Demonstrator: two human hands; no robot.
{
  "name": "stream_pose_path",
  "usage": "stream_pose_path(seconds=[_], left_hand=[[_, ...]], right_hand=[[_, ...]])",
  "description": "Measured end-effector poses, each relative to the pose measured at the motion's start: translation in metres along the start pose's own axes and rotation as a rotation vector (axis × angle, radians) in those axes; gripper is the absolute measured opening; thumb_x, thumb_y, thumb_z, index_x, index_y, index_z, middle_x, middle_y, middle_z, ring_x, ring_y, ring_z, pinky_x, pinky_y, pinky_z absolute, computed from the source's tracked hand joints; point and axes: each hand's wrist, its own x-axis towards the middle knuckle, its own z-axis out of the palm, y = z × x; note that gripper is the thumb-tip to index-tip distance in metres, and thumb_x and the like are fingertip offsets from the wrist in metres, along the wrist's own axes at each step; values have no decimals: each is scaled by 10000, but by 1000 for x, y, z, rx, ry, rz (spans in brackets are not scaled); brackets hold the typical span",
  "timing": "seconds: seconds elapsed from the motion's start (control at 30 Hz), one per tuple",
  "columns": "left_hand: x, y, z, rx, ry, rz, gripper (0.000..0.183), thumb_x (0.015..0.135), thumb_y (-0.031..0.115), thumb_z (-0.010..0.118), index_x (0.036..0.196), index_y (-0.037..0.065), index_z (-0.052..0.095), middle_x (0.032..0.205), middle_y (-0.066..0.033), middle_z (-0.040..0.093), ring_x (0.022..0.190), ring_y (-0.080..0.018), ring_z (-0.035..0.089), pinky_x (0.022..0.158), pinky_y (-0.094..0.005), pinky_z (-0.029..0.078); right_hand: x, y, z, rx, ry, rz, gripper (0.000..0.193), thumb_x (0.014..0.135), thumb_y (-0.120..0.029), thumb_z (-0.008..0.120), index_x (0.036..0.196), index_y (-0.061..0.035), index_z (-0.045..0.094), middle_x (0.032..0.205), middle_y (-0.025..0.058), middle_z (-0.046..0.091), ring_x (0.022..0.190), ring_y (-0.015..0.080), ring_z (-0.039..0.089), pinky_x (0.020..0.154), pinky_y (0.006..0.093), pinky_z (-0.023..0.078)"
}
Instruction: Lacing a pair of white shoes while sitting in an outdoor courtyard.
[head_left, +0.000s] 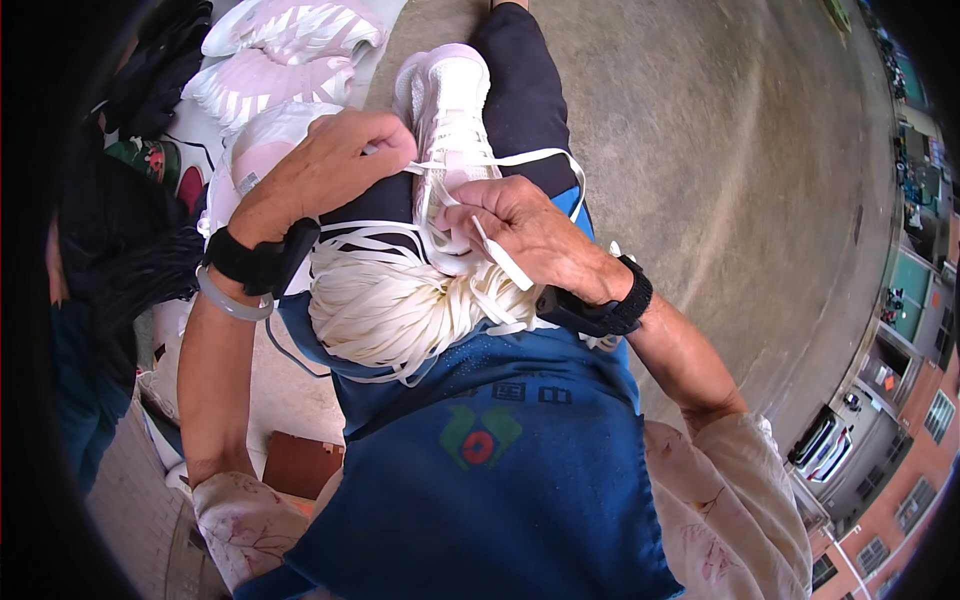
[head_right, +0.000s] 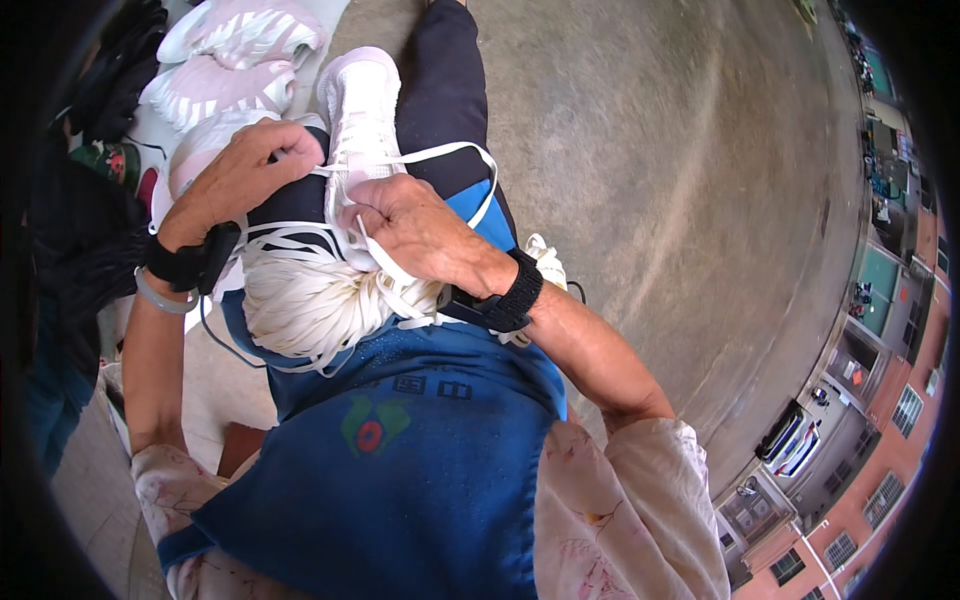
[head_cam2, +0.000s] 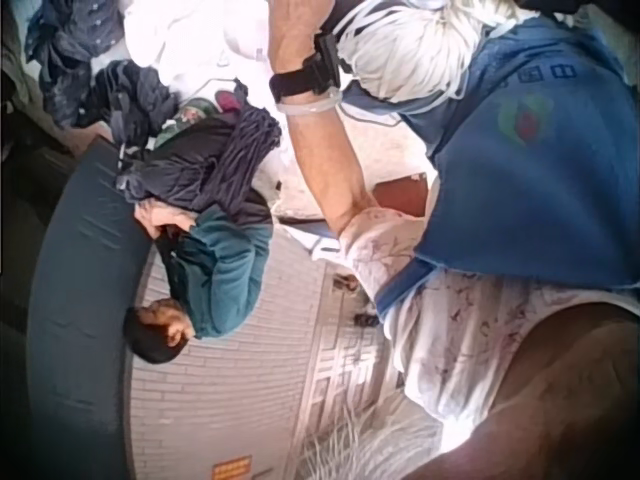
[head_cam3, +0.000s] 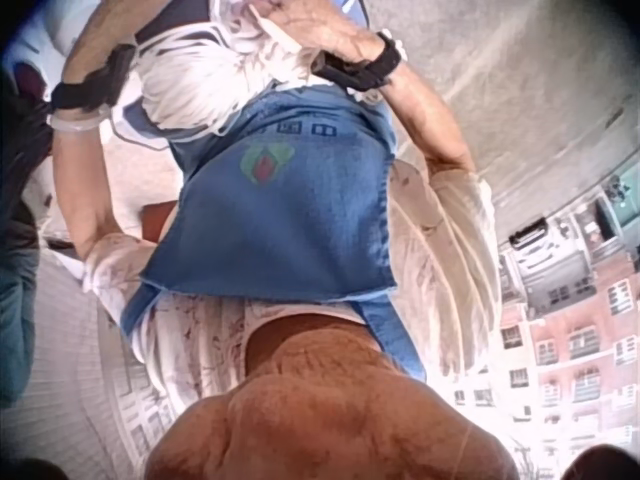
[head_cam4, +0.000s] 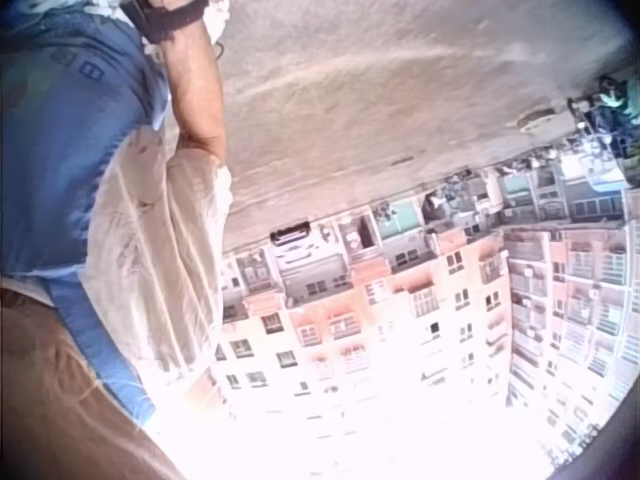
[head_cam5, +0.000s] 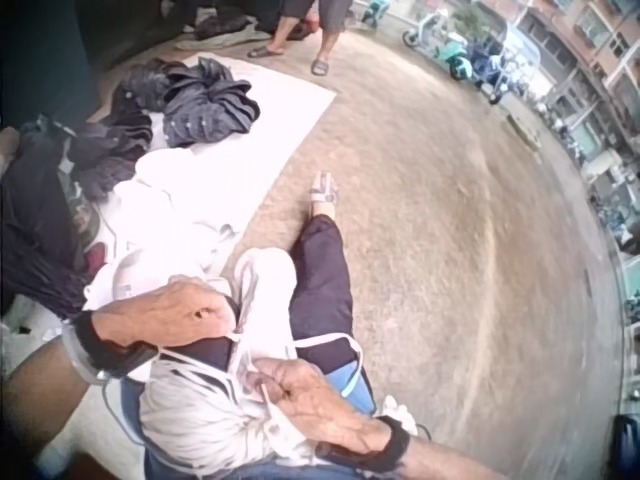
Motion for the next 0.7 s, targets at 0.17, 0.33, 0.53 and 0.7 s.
stream_pose_path(seconds=[0.17,0.33,0.53,0.7], left_hand=[[-8,0,5,142,37,92,168,800,159,618,872,8,639,832,-114,631,846,-244,574,742,-339,448],[-12,-9,16,268,414,197,113,789,79,631,875,6,641,807,-135,654,736,-301,632,675,-360,486],[-31,-13,28,161,498,-1,119,810,60,631,908,-1,661,765,-110,646,648,-245,630,629,-320,487],[-50,5,21,-398,302,-407,150,869,122,599,933,-4,651,684,-17,580,542,-77,519,542,-214,416]], right_hand=[[0,2,2,32,-2,12,240,897,-56,443,934,32,662,792,177,653,731,276,621,745,360,497],[-4,11,-2,237,-63,-49,204,882,-48,499,962,27,671,807,91,663,686,137,567,669,259,470],[-29,-6,-24,539,-172,17,270,919,-194,611,1035,44,660,880,20,661,706,36,512,625,192,436],[-24,5,-20,487,-348,3,343,938,-301,609,1140,-25,618,1015,92,657,682,31,491,550,166,372]])
